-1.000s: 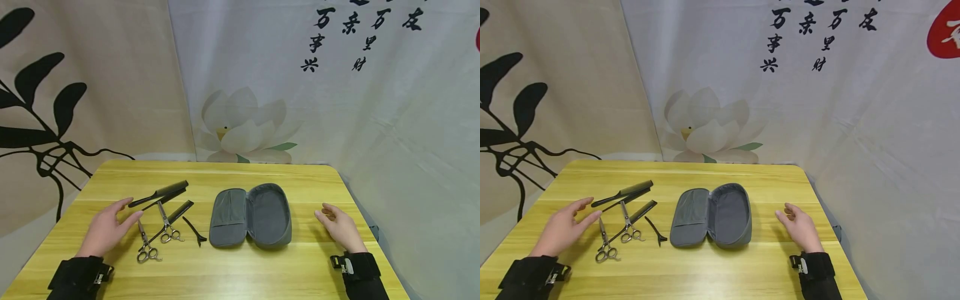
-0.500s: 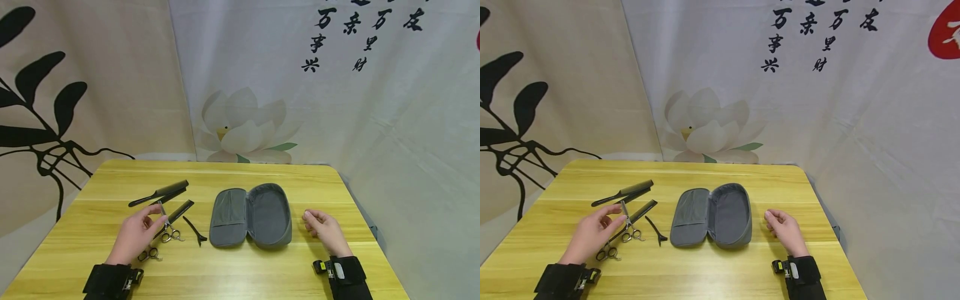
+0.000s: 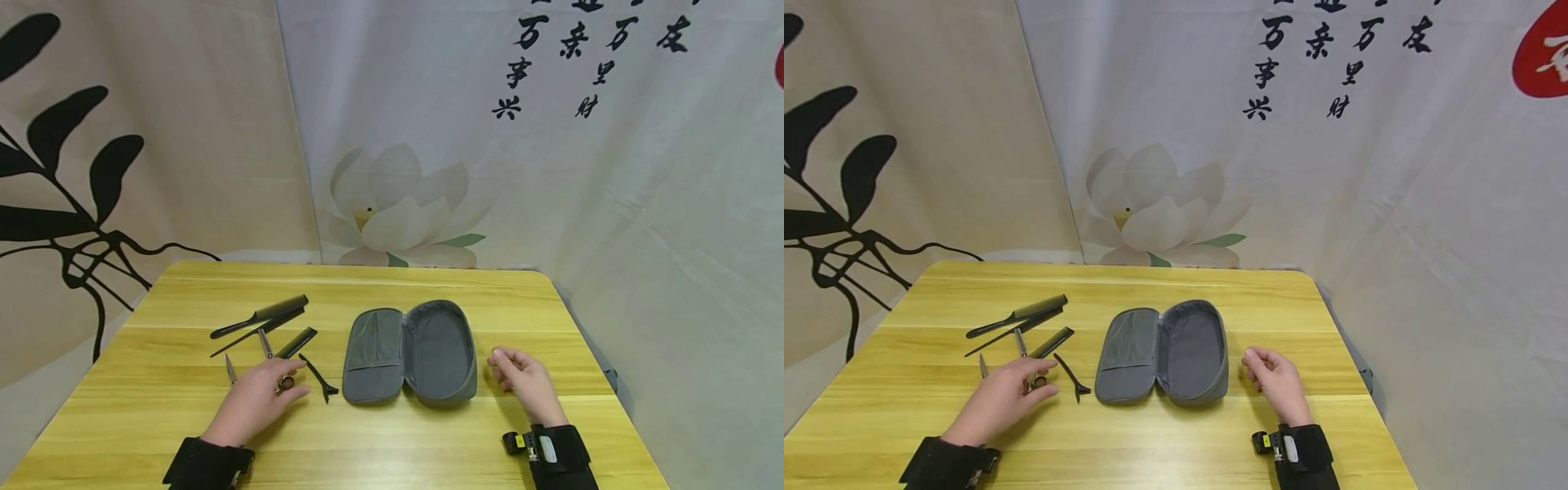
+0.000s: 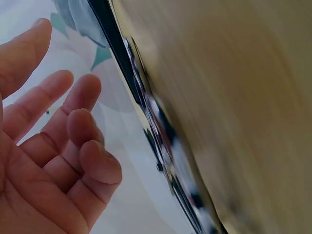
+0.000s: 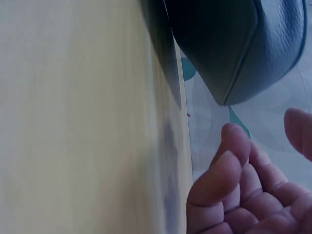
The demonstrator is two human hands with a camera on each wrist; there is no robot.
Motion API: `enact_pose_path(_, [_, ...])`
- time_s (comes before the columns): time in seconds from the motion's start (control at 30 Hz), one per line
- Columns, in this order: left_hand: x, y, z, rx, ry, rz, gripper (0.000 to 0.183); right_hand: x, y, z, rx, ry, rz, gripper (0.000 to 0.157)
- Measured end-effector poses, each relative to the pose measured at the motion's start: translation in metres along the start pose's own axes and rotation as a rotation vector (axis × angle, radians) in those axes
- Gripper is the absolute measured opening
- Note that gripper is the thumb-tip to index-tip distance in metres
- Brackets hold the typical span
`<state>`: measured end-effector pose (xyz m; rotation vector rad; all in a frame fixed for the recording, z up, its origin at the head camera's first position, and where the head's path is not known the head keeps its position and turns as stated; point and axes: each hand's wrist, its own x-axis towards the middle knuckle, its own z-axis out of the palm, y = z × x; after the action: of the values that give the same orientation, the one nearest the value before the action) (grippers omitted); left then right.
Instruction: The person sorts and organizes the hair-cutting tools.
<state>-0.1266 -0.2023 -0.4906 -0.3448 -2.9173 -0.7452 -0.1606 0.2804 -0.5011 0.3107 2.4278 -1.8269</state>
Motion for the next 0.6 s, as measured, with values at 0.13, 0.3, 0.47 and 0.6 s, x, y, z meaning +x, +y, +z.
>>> enact_pose_path(0.13, [0.006, 0.012, 0.004, 0.010, -0.071, -0.013, 0.043, -0.001, 0.001, 0.008, 0.037, -0.018, -0.002, 0.050])
enact_pose_path(0.3, [0.011, 0.023, 0.014, -0.008, -0.138, -0.020, 0.045, 0.000, 0.002, 0.015, 0.048, -0.040, -0.008, 0.043])
enact_pose_path(0.47, [0.014, 0.031, 0.021, 0.025, -0.152, 0.010, 0.041, -0.001, 0.003, 0.019, 0.053, -0.054, 0.000, 0.037])
enact_pose_path(0.6, [0.014, 0.036, 0.023, 0.041, -0.159, 0.009, 0.040, -0.001, 0.004, 0.020, 0.055, -0.054, 0.016, 0.034])
